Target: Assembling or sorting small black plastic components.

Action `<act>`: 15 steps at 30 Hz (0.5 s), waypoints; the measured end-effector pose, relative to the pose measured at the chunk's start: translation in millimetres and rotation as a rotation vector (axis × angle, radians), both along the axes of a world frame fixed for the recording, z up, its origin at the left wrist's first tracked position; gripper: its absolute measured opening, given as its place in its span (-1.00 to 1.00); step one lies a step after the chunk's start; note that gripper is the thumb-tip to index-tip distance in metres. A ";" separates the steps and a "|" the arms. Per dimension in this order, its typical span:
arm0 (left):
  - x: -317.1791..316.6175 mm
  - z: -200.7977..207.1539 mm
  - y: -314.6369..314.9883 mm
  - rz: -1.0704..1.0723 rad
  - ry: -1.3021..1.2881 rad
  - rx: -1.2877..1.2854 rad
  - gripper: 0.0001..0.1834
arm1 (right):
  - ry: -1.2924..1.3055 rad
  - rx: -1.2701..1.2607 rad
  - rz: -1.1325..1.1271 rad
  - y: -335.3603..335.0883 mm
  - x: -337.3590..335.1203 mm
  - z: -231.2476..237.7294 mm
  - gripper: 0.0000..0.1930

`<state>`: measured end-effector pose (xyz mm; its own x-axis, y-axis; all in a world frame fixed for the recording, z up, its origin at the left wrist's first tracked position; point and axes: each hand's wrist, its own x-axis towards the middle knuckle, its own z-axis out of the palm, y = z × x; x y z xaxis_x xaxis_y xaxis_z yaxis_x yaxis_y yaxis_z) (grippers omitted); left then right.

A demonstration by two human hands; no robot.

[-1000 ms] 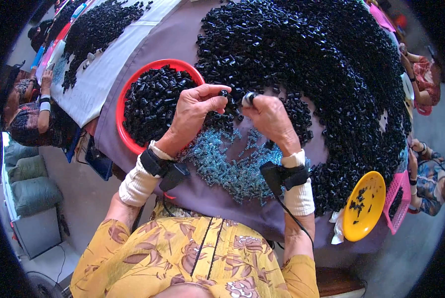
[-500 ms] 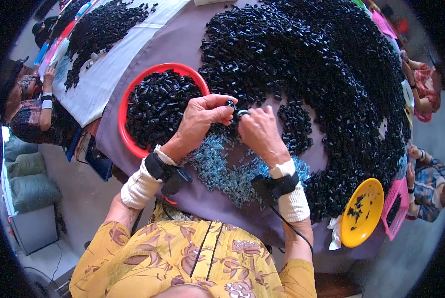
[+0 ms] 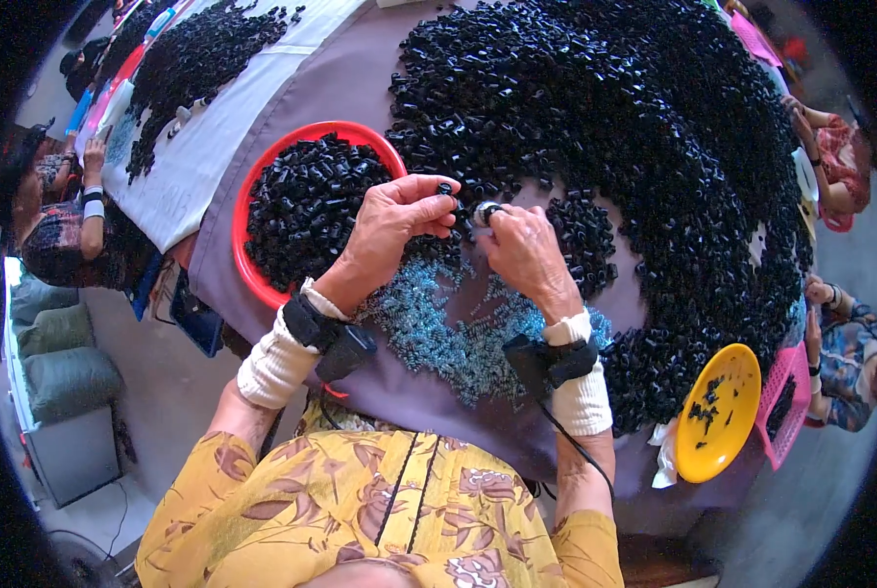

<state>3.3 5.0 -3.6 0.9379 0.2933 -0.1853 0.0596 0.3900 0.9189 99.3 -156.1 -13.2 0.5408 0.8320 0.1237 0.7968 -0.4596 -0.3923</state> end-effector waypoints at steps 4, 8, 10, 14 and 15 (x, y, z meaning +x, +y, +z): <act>0.2 -3.5 -0.5 -0.012 0.002 -0.012 -0.74 | -0.111 -0.051 0.069 9.4 -9.5 -8.6 -0.81; -2.6 -1.2 -0.6 -0.011 0.007 -0.004 -0.74 | -0.150 -0.021 0.068 10.2 -9.1 -10.7 -0.83; -4.1 -0.9 -0.7 -0.001 0.013 -0.008 -0.75 | -0.121 -0.021 0.047 8.1 -5.2 -9.1 -0.84; -4.9 -1.6 -1.6 -0.006 0.009 -0.021 -0.77 | 0.194 0.259 -0.107 2.4 -7.3 10.6 -0.86; -2.9 -0.9 -4.6 -0.027 -0.001 -0.066 -0.77 | 0.289 0.409 -0.171 0.7 -9.4 17.8 -0.85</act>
<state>0.4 0.5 -4.5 0.9456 0.2545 -0.2028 0.0705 0.4481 0.8912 89.9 -155.4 4.6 0.7244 0.6443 0.2452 0.5567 -0.3369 -0.7593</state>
